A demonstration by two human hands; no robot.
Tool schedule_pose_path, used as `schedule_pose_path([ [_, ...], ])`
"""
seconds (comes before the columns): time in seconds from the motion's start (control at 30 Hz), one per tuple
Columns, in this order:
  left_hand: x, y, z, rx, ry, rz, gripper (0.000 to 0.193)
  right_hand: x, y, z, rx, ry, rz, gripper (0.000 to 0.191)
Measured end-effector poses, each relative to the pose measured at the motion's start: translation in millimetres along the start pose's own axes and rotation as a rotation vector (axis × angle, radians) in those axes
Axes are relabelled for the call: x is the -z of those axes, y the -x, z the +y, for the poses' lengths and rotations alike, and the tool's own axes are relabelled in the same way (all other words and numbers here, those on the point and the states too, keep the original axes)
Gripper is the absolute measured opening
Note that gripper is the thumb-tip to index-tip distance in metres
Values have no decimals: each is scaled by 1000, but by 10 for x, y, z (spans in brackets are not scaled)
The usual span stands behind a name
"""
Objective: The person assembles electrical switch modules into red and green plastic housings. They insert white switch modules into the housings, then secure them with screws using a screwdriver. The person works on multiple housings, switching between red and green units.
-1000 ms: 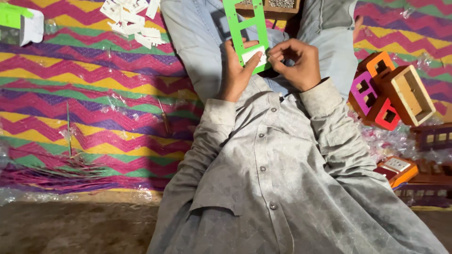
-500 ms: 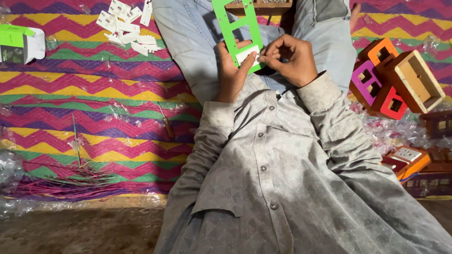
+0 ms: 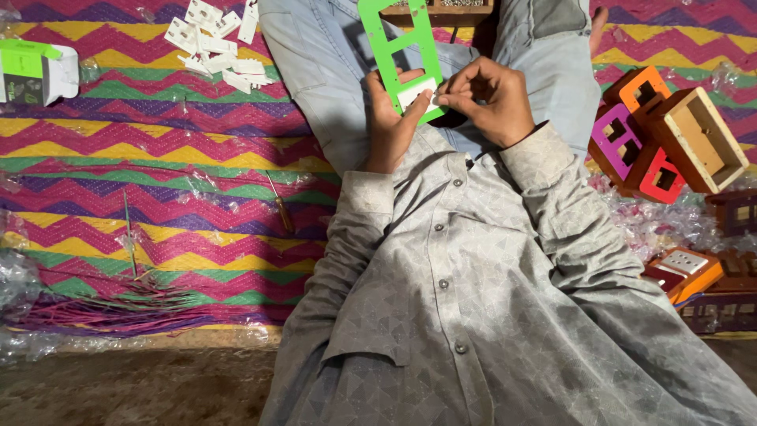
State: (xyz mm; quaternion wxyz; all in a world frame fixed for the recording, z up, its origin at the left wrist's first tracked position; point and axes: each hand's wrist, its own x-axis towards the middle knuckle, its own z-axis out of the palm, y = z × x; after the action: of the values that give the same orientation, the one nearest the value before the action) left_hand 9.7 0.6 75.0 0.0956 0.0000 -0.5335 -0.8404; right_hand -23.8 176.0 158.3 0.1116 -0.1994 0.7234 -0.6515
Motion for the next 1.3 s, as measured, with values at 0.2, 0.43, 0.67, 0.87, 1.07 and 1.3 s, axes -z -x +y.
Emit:
schedule_pose_path([
  [0.2,-26,-6,46,-7,9,3,51,-14,-6,-35,17,239,32,20],
  [0.43,-18,20,79,-32,-1,-48,50,-39,-19,-17,85,373,48,26],
  [0.67,51,-16,-45,11,7,-36,53,-11,-66,174,-152,122,55,33],
  [0.87,-30,-40,1,-87,-83,-8,67,80,-85,327,-193,-6,-21,18],
  [1.07,-265,95,566,-659,-872,153,97,233,-68,400,-131,-119,104,13],
  [1.3,-375,146,1065,-520,-1420,-502,83,295,-44,341,-35,-20,174,12],
])
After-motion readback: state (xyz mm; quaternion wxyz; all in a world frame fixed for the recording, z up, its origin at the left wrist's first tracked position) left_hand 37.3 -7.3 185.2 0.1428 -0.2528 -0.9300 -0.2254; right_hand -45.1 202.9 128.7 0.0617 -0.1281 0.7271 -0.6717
